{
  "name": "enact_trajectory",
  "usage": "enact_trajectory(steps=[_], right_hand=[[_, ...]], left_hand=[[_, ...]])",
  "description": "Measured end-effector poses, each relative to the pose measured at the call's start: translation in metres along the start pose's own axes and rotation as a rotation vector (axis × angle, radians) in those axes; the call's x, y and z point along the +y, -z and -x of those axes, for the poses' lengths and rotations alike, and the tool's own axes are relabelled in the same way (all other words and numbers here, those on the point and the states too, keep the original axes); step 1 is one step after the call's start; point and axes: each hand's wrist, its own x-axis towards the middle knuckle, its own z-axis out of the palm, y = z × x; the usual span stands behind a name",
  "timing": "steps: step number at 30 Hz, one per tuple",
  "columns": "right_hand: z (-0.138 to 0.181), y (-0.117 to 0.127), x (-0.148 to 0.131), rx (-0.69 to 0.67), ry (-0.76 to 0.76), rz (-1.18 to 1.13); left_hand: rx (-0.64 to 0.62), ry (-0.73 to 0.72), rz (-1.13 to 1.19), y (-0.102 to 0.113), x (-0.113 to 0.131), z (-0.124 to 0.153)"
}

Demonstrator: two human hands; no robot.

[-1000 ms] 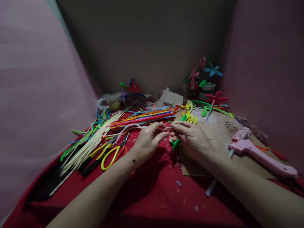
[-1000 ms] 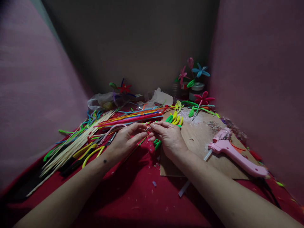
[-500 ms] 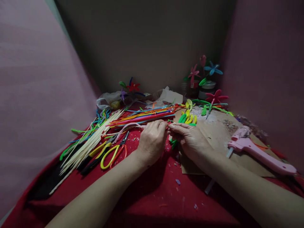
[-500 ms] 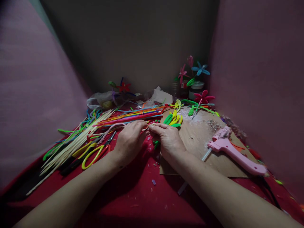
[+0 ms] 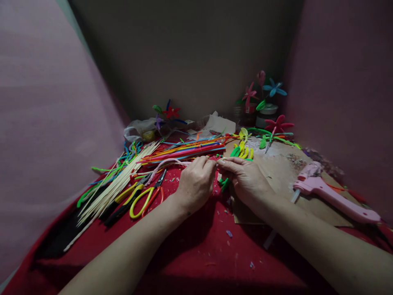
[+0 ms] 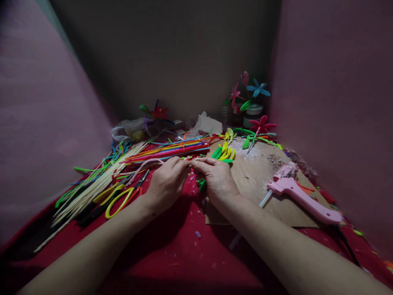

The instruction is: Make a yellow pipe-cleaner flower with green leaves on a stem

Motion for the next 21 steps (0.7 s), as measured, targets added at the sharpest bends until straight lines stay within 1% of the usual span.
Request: enact_trajectory(steps=[2, 4, 6, 9, 11, 15, 17, 21], right_hand=[[-0.0011, 0.0016, 0.0020, 0.003, 0.012, 0.032], [-0.0022, 0.0033, 0.0042, 0.007, 0.014, 0.065], [-0.0028, 0.0045, 0.0058, 0.004, 0.004, 0.083], [-0.0022, 0.0049, 0.0060, -0.006, -0.012, 0.105], [-0.0012, 0.0045, 0.0050, -0.021, -0.021, 0.105], [0.0006, 0.0025, 0.0026, -0.055, -0.036, 0.063], [0.0009, 0.0011, 0.0017, -0.062, -0.054, 0.045], [0.0006, -0.0002, 0.0012, -0.083, -0.062, 0.027]], left_hand=[[-0.044, -0.047, -0.144, 0.0023, 0.0022, -0.0004], [-0.108, -0.080, -0.227, 0.0044, 0.0050, -0.0009], [-0.184, -0.081, -0.224, 0.0049, 0.0068, -0.0008], [-0.262, 0.005, -0.098, 0.0022, 0.0059, 0.0004], [-0.256, 0.066, 0.021, -0.0002, 0.0037, 0.0008], [-0.144, 0.102, 0.269, -0.0006, -0.0001, -0.0004], [-0.107, 0.124, 0.365, 0.0016, -0.0005, -0.0014], [-0.125, 0.201, 0.517, 0.0072, 0.0008, -0.0024]])
